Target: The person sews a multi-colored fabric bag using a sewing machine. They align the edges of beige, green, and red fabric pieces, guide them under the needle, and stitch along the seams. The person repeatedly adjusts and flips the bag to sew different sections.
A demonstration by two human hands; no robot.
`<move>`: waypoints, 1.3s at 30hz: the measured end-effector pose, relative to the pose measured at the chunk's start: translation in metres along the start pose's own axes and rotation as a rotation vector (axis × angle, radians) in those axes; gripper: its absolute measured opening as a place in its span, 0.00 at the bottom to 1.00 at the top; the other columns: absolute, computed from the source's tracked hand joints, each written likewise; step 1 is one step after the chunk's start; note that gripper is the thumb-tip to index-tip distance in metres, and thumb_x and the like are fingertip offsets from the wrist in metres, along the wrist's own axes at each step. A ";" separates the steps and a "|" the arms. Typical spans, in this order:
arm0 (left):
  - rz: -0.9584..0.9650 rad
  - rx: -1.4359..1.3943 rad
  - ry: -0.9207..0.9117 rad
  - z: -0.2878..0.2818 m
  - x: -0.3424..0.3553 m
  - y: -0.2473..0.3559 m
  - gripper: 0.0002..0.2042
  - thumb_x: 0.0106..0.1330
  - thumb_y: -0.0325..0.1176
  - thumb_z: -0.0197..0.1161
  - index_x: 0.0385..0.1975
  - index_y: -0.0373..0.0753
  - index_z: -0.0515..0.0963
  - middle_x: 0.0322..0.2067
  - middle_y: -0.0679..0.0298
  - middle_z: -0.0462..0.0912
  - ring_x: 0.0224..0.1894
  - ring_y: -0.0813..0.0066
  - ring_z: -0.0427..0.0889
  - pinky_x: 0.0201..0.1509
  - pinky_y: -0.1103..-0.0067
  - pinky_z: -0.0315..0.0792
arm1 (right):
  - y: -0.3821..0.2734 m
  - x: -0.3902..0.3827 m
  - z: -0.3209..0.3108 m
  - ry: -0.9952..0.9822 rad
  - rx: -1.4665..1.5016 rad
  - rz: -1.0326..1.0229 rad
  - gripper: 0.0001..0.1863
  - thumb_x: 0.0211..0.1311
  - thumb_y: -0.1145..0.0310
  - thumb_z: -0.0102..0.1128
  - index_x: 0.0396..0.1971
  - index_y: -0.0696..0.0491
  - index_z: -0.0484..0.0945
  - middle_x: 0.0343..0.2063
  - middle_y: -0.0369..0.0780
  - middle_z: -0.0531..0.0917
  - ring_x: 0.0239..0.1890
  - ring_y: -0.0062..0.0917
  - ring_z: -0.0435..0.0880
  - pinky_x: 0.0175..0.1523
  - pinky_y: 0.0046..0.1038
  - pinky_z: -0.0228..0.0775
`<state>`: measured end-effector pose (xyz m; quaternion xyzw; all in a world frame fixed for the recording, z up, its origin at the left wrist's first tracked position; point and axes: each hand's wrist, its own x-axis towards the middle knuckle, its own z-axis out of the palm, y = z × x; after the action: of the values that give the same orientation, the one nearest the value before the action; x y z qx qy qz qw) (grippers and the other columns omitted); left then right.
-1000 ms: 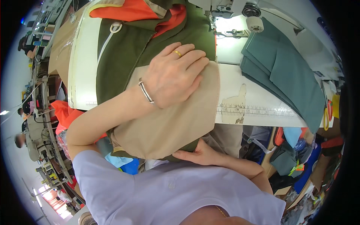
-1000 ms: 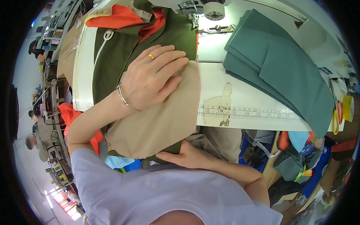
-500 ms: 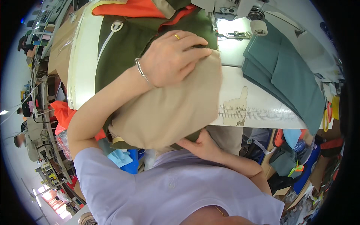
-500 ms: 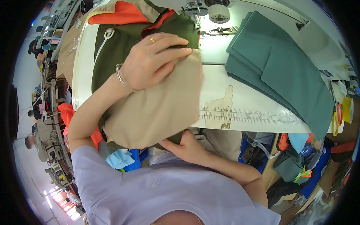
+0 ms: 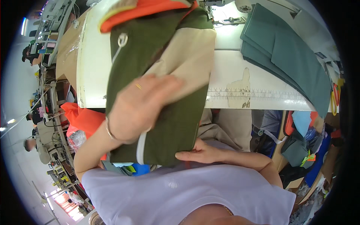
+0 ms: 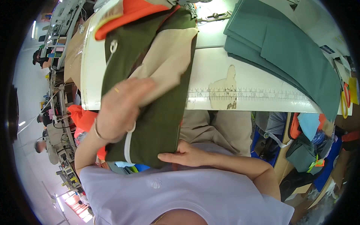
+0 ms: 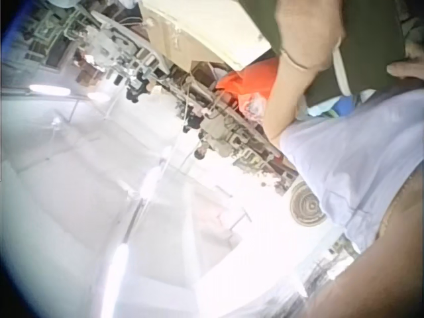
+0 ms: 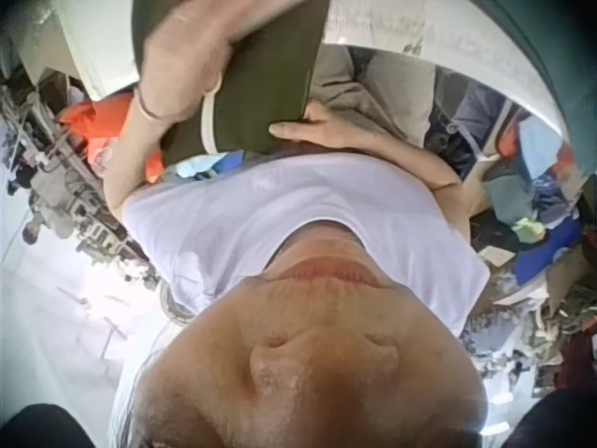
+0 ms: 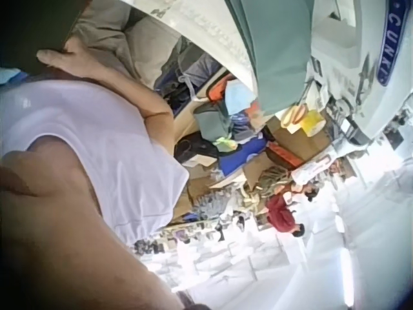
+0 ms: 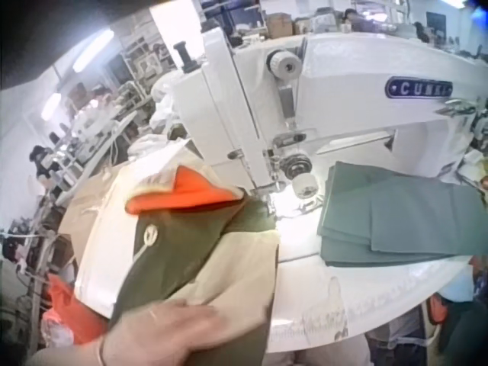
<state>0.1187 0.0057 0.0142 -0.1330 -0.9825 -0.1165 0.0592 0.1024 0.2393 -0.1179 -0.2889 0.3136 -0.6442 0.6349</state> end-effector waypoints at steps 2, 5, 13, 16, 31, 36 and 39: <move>-0.589 -0.268 0.117 -0.017 0.000 0.001 0.17 0.64 0.22 0.63 0.54 0.30 0.78 0.37 0.61 0.85 0.36 0.78 0.80 0.42 0.84 0.73 | -0.003 -0.005 0.004 0.014 0.273 0.352 0.25 0.75 0.56 0.57 0.60 0.60 0.74 0.55 0.37 0.78 0.33 0.20 0.82 0.31 0.27 0.78; -0.578 -0.501 0.298 -0.026 0.001 -0.022 0.09 0.69 0.26 0.64 0.45 0.29 0.80 0.28 0.66 0.83 0.27 0.84 0.75 0.33 0.84 0.69 | 0.025 -0.011 0.001 0.239 -0.172 0.240 0.21 0.73 0.55 0.59 0.35 0.63 0.80 0.26 0.42 0.81 0.20 0.21 0.74 0.22 0.30 0.66; 0.078 0.250 0.037 0.025 0.013 0.036 0.17 0.54 0.31 0.69 0.46 0.39 0.84 0.36 0.65 0.84 0.33 0.66 0.82 0.42 0.70 0.79 | 0.010 -0.007 0.013 0.577 -0.091 -0.076 0.17 0.73 0.61 0.60 0.29 0.61 0.79 0.16 0.42 0.75 0.18 0.20 0.68 0.25 0.31 0.63; 0.118 0.308 0.169 0.039 0.006 0.056 0.25 0.52 0.29 0.66 0.55 0.40 0.81 0.37 0.64 0.83 0.34 0.65 0.81 0.40 0.72 0.80 | -0.014 -0.012 -0.008 0.506 -0.446 0.029 0.11 0.73 0.66 0.59 0.35 0.59 0.80 0.20 0.42 0.77 0.23 0.22 0.74 0.29 0.29 0.67; -0.083 0.177 0.465 0.034 0.002 0.002 0.17 0.49 0.20 0.70 0.41 0.36 0.79 0.23 0.61 0.80 0.20 0.65 0.78 0.25 0.77 0.72 | -0.055 -0.012 -0.027 0.386 -1.388 -0.799 0.16 0.41 0.77 0.63 0.35 0.56 0.80 0.39 0.42 0.81 0.43 0.36 0.81 0.45 0.36 0.76; 0.060 0.320 0.540 0.013 0.005 -0.001 0.18 0.42 0.22 0.71 0.37 0.36 0.82 0.23 0.61 0.81 0.21 0.67 0.79 0.24 0.77 0.71 | -0.058 0.006 -0.045 0.786 -1.501 -0.958 0.18 0.41 0.73 0.66 0.38 0.54 0.82 0.41 0.39 0.81 0.45 0.33 0.81 0.45 0.33 0.75; 0.165 0.300 0.588 0.010 0.010 -0.002 0.19 0.44 0.25 0.72 0.41 0.36 0.85 0.31 0.58 0.84 0.27 0.64 0.83 0.27 0.75 0.75 | -0.072 0.012 -0.047 0.846 -1.564 -0.998 0.18 0.43 0.72 0.65 0.39 0.55 0.83 0.41 0.40 0.83 0.45 0.33 0.82 0.47 0.34 0.77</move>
<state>0.1080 0.0086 0.0053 -0.1624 -0.9154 0.0011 0.3682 0.0201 0.2284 -0.0923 -0.4690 0.6893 -0.4994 -0.2355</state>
